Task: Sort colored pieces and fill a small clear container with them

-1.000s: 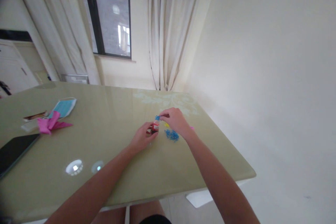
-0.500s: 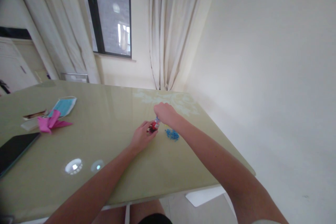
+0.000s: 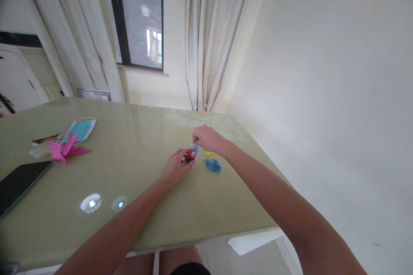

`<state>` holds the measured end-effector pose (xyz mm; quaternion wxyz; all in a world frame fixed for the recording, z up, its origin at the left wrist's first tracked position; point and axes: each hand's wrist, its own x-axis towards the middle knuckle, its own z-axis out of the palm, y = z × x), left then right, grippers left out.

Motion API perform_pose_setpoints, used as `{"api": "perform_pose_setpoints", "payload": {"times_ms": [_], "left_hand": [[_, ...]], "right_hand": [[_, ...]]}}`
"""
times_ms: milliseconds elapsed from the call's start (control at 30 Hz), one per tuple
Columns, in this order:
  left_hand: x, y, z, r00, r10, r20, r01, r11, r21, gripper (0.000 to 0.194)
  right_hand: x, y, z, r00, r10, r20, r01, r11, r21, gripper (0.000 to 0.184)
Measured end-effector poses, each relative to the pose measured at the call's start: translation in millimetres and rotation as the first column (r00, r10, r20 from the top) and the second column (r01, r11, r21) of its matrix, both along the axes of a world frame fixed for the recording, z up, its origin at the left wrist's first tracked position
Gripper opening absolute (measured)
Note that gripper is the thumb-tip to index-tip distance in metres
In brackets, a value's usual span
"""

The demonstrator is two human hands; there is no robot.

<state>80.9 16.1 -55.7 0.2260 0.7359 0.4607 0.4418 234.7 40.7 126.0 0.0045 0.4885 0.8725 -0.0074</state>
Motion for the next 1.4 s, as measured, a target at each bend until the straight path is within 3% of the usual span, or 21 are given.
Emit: {"api": "perform_pose_setpoints", "payload": {"times_ms": [167,233,467,633,900,1067,1167,1233,1300,1400], "left_hand": [[0,-2,2.7,0.999,0.013,-0.034,-0.013,1.0,0.0,0.045],[1,-2,3.2,0.998,0.024,-0.051,-0.024,1.0,0.0,0.045],[1,-2,2.8,0.999,0.01,-0.039,-0.01,1.0,-0.003,0.045],[0,0,0.6,1.0,0.007,0.007,-0.007,1.0,-0.021,0.044],[0,-1,2.9,1.0,-0.005,-0.001,0.005,1.0,-0.013,0.045],[0,1,-0.7,1.0,-0.007,0.021,0.007,1.0,-0.011,0.043],[0,3,-3.0,0.998,0.0,0.062,0.001,1.0,-0.029,0.042],[1,4,-3.7,0.995,0.004,0.096,0.001,0.999,-0.045,0.042],[1,4,-4.0,0.993,0.001,0.122,0.005,0.999,-0.052,0.041],[2,4,-3.9,0.991,0.003,0.133,0.003,0.999,-0.048,0.041]], "right_hand": [[24,0,-16.1,0.93,-0.015,-0.367,-0.006,0.998,-0.057,0.02],[32,0,-25.4,0.911,0.002,-0.411,-0.017,0.999,-0.034,0.022],[34,-10,-34.8,0.94,0.103,-0.325,-0.064,0.99,0.129,0.035],[29,-17,-36.6,0.969,0.116,-0.218,-0.089,0.988,0.128,0.034],[28,-21,-39.7,0.956,0.041,-0.29,0.005,0.987,0.158,0.03],[30,-24,-36.2,0.951,0.083,-0.297,-0.038,0.987,0.155,0.032],[41,-26,-37.0,0.955,-0.026,-0.295,0.072,0.987,0.144,0.031],[54,-29,-44.0,0.969,-0.148,-0.2,0.167,0.983,0.081,0.025],[68,-32,-57.3,0.97,-0.236,-0.05,0.237,0.972,0.007,0.022],[85,-35,-83.8,0.959,-0.282,0.026,0.283,0.958,-0.037,0.035]]}}
